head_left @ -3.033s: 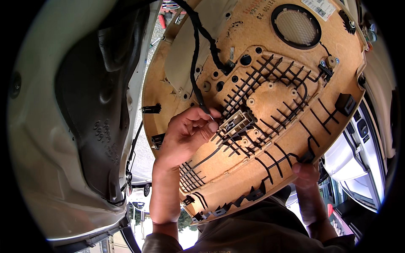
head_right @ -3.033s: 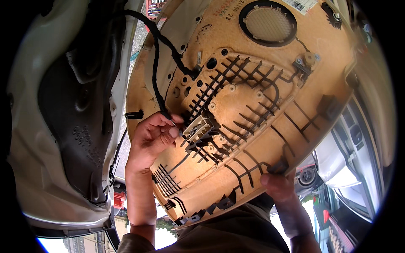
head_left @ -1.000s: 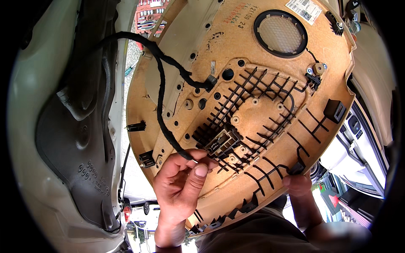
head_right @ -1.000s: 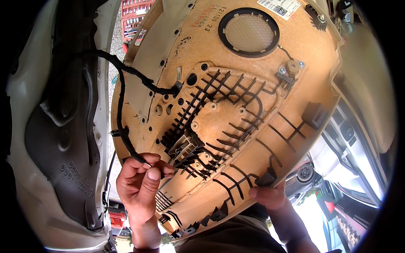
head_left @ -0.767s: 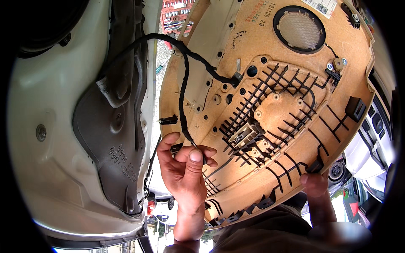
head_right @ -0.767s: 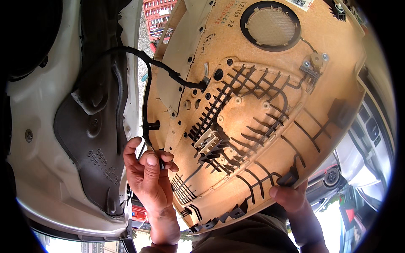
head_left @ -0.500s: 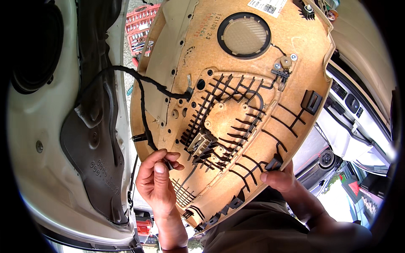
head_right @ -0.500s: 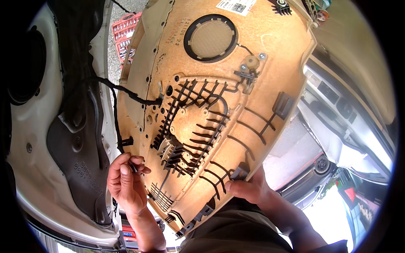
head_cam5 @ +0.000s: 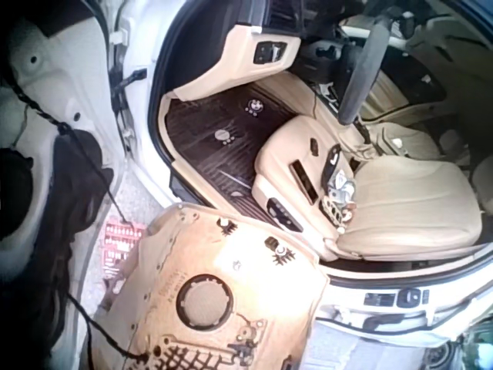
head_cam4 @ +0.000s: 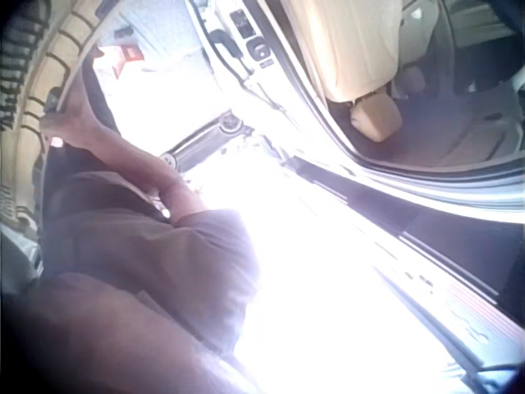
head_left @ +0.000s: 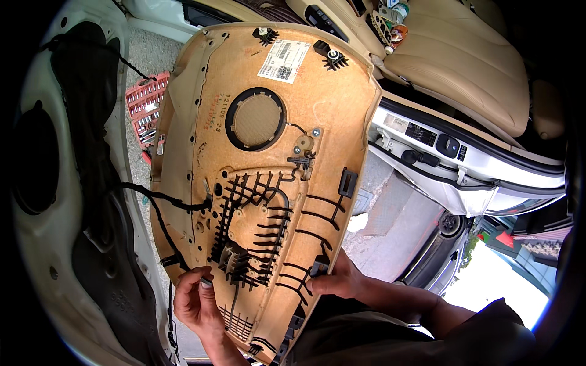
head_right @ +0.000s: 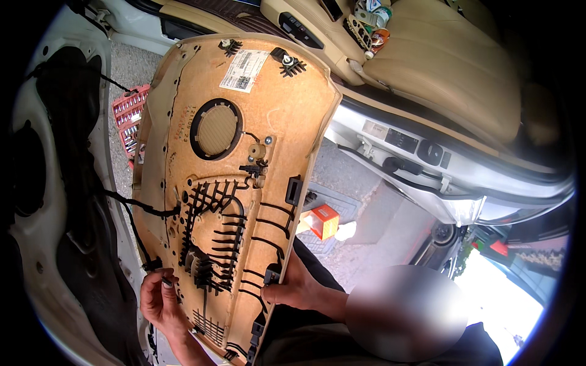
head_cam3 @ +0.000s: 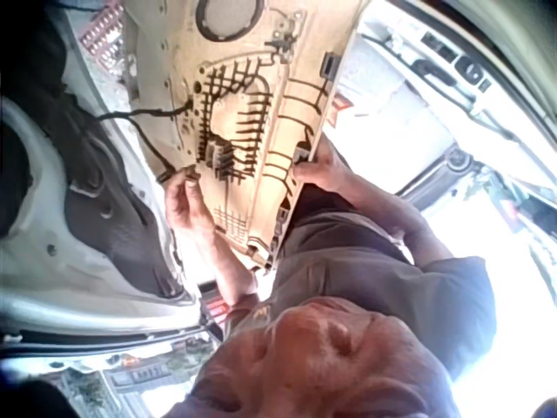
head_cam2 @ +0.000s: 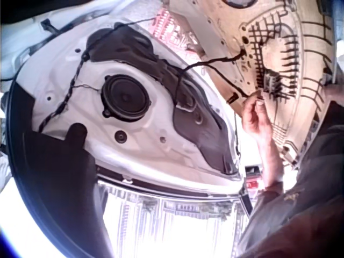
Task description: The person installs a black rubber weather seal along the edge of a white car door, then reattaches the beige interior door panel by aligning it and connecting electrical connectors. Tools and parts are visible on the ground nearby.
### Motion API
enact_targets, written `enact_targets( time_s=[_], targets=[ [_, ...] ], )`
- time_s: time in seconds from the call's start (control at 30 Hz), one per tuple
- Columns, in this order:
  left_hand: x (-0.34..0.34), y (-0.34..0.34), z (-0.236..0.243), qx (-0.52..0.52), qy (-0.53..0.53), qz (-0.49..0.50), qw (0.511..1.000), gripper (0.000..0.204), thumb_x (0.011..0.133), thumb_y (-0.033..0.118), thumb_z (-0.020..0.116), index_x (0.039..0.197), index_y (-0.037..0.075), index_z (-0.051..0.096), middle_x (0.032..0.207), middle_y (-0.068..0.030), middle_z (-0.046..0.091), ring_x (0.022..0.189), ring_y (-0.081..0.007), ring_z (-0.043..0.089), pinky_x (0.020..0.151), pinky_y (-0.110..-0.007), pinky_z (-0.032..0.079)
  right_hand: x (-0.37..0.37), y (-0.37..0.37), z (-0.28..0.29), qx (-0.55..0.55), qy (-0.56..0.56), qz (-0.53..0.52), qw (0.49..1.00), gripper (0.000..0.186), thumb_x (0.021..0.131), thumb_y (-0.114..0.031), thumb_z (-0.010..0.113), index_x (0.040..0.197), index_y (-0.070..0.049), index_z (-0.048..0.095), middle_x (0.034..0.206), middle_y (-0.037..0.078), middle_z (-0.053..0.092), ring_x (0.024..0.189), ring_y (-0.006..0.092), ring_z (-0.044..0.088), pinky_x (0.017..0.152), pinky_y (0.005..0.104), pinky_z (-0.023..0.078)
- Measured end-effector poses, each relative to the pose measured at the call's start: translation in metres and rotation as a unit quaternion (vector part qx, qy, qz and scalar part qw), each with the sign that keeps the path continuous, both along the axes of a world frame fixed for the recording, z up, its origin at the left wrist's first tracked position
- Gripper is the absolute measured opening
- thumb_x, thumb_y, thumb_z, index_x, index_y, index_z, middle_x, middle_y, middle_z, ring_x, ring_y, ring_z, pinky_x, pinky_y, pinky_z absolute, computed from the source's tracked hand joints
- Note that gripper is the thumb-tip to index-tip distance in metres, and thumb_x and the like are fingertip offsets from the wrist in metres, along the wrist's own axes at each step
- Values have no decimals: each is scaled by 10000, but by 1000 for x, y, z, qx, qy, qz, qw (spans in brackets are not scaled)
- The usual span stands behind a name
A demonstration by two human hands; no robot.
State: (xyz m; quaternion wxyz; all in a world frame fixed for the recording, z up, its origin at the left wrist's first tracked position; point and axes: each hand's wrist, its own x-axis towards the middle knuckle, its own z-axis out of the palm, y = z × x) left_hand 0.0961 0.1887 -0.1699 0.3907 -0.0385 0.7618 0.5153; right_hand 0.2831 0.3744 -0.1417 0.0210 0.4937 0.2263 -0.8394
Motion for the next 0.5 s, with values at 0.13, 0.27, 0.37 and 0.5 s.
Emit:
enact_targets(
  time_s=[0.13, 0.27, 0.37, 0.5],
  targets=[
    [-2, 5, 3, -9, 4, 19, 1000, 170, 994, 57, 644, 1135, -36, 666, 1055, -95, 643, 890, -153, 619, 848, -283, 508, -10, 4, 5, 9, -6, -8, 1000, 1000, 761, 20, 697, 1583, -45, 133, 1434, 131, 509, 1239, 191, 580, 899, 327, 531],
    [-4, 1, 0, -24, -4, -15, 1000, 229, 1026, 92, 590, 1207, -25, 665, 1130, -90, 653, 940, -141, 618, 844, -279, 513, -10, 4, 3, 4, 4, -11, 1000, 999, 762, 23, 689, 1584, -47, 126, 1478, 138, 470, 1343, 231, 516, 1068, 393, 470],
    [0, -8, -5, -19, -29, -9, 999, 254, 1020, 81, 583, 1239, -19, 665, 1178, -97, 659, 947, -132, 619, 866, -293, 528, -8, 2, 0, 11, 18, -20, 1000, 1011, 762, 3, 705, 1581, -47, 114, 1480, 141, 466, 1356, 229, 501, 1082, 399, 462],
    [8, -14, -9, -28, -51, 20, 998, 390, 992, 152, 619, 1343, -16, 607, 1234, -124, 676, 1004, -143, 643, 898, -307, 546, -5, 2, 0, 10, 9, 2, 1000, 1033, 752, -4, 712, 1585, -58, 103, 1469, 127, 463, 1344, 219, 501, 1073, 392, 467]
  ],
)
